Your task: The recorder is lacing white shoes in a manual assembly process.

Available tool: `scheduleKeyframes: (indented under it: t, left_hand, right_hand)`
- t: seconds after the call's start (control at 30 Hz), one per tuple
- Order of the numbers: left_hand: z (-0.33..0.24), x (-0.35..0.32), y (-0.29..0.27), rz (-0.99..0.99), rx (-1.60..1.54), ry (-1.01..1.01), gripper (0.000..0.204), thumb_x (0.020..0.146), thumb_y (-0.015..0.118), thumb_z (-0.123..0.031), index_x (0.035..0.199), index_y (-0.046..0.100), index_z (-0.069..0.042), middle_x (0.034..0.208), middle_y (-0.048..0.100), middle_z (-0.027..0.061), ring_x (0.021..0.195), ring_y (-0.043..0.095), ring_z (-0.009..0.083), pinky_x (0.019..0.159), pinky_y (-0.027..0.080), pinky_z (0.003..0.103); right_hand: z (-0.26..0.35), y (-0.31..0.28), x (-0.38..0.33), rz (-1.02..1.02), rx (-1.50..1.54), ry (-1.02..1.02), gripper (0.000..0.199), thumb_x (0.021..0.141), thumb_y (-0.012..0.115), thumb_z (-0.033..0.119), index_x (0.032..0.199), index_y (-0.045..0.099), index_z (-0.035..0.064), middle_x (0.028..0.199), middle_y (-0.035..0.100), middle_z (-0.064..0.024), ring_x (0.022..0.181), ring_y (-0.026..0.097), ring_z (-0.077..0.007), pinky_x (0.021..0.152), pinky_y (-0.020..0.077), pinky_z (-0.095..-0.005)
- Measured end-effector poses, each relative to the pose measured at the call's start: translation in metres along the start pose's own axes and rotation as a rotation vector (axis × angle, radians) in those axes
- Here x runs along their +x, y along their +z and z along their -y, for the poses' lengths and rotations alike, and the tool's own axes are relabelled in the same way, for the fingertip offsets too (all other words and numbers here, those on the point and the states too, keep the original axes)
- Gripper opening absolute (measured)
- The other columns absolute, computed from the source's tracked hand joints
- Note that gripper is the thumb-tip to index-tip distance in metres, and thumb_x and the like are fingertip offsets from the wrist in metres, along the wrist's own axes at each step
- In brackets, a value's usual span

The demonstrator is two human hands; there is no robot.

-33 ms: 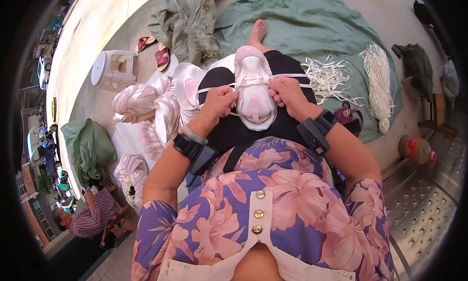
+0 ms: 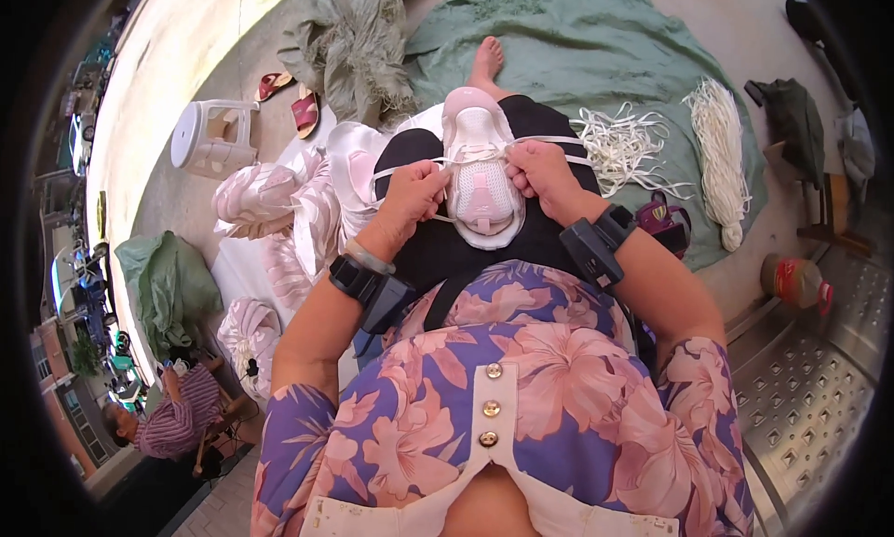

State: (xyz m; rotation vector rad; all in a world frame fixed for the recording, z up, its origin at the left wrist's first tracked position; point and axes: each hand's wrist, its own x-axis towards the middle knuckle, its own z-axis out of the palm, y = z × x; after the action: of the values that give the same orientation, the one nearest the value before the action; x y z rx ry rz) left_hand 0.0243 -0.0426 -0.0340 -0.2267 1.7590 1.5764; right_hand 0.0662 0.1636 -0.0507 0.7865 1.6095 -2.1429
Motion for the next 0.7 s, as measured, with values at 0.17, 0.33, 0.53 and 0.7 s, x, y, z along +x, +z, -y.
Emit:
scheduleKeyframes:
  t: [0.17, 0.33, 0.53, 0.7]
  left_hand:
    - [-0.005, 0.022, 0.001, -0.016, -0.24, 0.076, 0.016, 0.086, 0.056, -0.017, 0.073, 0.054, -0.008, 0.061, 0.057, 0.0021, 0.043, 0.051, 0.0076, 0.038, 0.038, 0.018]
    - [-0.006, 0.018, 0.0, -0.021, -0.313, 0.092, 0.013, 0.085, 0.058, -0.013, 0.076, 0.055, -0.005, 0.069, 0.062, 0.0058, 0.051, 0.057, 0.0096, 0.044, 0.046, 0.02]
    - [0.0, 0.007, 0.002, -0.08, -0.184, 0.101, 0.013, 0.083, 0.06, -0.013, 0.075, 0.056, -0.004, 0.067, 0.062, 0.0063, 0.049, 0.058, 0.01, 0.042, 0.045, 0.019]
    - [0.007, 0.006, 0.0, -0.086, -0.114, 0.123, 0.015, 0.084, 0.059, -0.015, 0.075, 0.056, -0.004, 0.066, 0.06, 0.0056, 0.048, 0.056, 0.0092, 0.042, 0.043, 0.018]
  right_hand:
    - [0.008, 0.005, 0.026, 0.055, 0.05, -0.174, 0.006, 0.085, 0.056, 0.012, 0.082, 0.057, 0.006, 0.067, 0.059, -0.0005, 0.051, 0.051, -0.0041, 0.042, 0.0368, -0.0164]
    - [0.005, -0.002, 0.014, -0.035, 0.081, -0.175, 0.005, 0.08, 0.06, 0.008, 0.077, 0.057, 0.0054, 0.064, 0.059, -0.0021, 0.053, 0.054, -0.0064, 0.045, 0.04, -0.0179]
    - [-0.008, -0.006, 0.005, -0.048, 0.051, -0.225, 0.007, 0.082, 0.061, 0.009, 0.077, 0.057, 0.0051, 0.065, 0.059, -0.0011, 0.053, 0.053, -0.0049, 0.045, 0.0397, -0.0173]
    - [-0.013, -0.002, 0.008, -0.069, 0.022, -0.31, 0.009, 0.082, 0.061, 0.011, 0.077, 0.057, 0.0049, 0.062, 0.057, 0.0005, 0.051, 0.049, -0.0025, 0.043, 0.0388, -0.017]
